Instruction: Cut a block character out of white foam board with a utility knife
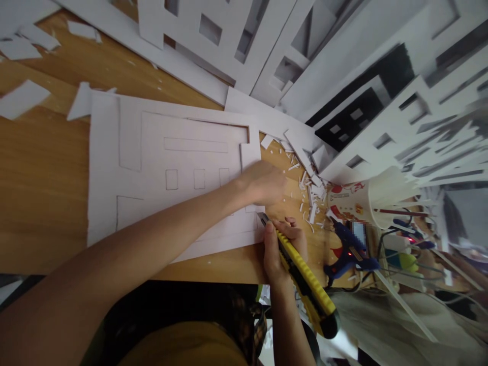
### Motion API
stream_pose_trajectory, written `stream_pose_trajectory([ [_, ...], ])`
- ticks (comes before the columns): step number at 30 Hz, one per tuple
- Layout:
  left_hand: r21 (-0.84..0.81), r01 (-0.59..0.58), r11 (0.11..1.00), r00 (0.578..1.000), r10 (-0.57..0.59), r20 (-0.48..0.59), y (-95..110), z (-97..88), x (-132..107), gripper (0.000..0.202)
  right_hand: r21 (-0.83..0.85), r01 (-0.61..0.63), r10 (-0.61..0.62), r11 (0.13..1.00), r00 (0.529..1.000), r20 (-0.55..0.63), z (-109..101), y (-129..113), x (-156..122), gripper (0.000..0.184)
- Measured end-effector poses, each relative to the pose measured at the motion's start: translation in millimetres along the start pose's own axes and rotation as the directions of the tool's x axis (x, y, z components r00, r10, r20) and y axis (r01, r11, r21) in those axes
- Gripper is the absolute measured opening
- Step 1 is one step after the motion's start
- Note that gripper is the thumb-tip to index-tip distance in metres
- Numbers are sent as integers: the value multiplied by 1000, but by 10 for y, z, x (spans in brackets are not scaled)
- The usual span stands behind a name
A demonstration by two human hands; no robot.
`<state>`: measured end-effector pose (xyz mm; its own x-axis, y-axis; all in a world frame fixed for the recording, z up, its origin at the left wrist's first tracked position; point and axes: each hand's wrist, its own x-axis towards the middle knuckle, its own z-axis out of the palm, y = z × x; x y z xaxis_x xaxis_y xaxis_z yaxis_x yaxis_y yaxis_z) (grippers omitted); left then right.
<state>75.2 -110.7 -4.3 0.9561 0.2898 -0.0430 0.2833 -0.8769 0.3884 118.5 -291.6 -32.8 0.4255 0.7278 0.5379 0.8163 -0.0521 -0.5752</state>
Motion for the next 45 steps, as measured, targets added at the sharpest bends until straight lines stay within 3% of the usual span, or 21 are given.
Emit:
stream_pose_trajectory([
  [14,-13,10,1000,1000,-11,-22,-12,12,4,32,-56,51,-50,997,999,17,30,-89,82,8],
  [23,-14,6,1000,1000,-6,-9,-11,5,-4,34,95,-99,92,991,993,79,89,-96,106,10],
  [29,-11,18,1000,999,-18,-29,-38,36,4,34,34,17,-21,999,995,99,44,-107,104,13],
  [36,-14,-12,1000,999,11,-39,-42,40,1,34,29,30,-32,999,996,88,17,-93,67,14],
  [45,-41,-10,999,1000,9,-12,-43,52,4,35,20,-17,12,1000,979,202,-112,-86,55,11],
])
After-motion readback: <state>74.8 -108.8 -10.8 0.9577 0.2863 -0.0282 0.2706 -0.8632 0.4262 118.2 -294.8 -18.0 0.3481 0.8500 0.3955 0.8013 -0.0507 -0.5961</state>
